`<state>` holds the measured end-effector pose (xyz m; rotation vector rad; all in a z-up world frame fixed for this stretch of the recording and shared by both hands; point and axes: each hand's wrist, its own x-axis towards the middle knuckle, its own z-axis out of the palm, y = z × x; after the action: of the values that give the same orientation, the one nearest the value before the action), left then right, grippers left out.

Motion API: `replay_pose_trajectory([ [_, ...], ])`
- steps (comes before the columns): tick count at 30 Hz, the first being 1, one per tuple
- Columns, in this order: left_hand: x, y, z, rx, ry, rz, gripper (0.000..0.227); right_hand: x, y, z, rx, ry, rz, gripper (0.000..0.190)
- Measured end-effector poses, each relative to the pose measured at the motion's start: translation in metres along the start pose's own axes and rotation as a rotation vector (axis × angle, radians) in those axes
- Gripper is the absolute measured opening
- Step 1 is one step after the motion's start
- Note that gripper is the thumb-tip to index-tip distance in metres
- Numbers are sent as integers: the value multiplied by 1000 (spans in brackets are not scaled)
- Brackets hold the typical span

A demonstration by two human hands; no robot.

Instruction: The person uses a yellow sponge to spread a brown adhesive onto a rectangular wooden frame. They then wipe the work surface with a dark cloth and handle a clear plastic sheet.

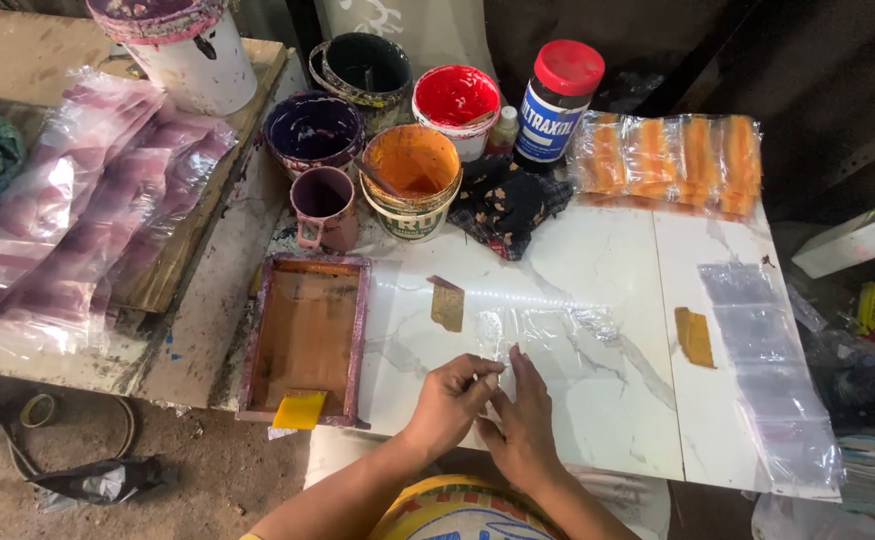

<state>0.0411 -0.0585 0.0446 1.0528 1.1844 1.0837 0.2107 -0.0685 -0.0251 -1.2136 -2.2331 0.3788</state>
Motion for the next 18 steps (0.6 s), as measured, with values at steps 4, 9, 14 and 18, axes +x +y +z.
replay_pose_trajectory([
  [4,-2,-4,-1,200,-9,204,26,1,7,4,-43,12,45,43],
  [9,-3,-19,1,-39,197,179,33,26,0,-28,312,146,52,68],
  [14,-3,-35,14,-78,-168,-10,27,60,-33,-91,955,83,253,77],
  [18,-9,-5,34,24,-499,-40,74,77,-51,-135,1481,281,58,82],
])
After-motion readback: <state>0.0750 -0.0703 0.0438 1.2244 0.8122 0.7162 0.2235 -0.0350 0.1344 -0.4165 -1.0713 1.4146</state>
